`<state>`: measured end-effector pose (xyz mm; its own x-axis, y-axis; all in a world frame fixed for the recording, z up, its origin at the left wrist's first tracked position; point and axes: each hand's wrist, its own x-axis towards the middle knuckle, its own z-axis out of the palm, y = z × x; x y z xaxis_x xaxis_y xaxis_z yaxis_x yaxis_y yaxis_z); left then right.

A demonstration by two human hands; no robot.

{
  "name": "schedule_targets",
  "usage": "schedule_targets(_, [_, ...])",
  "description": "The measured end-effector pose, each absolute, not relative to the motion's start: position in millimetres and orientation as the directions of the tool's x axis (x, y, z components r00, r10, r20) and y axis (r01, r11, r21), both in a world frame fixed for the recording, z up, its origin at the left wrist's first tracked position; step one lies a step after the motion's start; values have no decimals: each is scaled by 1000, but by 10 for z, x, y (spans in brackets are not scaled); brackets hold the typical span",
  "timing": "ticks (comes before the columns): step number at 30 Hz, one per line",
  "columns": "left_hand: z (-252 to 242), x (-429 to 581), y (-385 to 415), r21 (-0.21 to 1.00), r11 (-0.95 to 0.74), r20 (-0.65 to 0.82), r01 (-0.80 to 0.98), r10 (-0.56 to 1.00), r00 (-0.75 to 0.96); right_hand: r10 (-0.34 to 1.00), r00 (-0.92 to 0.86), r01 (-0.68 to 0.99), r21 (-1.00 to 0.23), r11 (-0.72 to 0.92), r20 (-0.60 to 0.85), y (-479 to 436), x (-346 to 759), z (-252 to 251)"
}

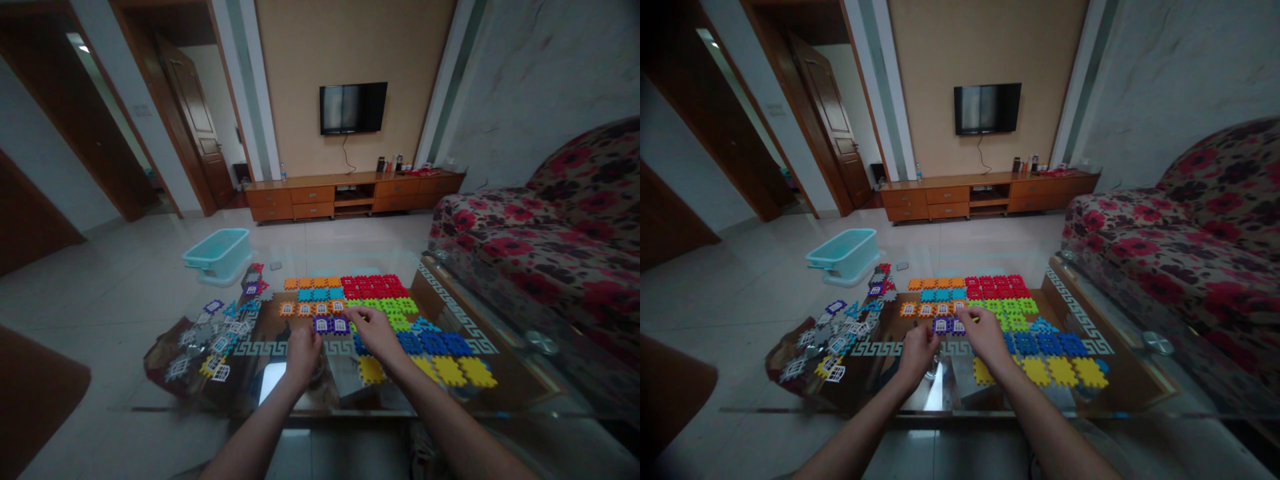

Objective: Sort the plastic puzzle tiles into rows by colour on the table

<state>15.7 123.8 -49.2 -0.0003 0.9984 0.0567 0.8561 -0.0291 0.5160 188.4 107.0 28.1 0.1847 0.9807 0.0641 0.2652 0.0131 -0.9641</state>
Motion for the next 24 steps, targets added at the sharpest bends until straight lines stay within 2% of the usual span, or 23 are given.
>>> schedule_targets(24, [-508, 163, 1235, 531, -43, 77, 847, 997, 2, 985, 160, 275, -961, 19, 66, 1082, 1897, 234])
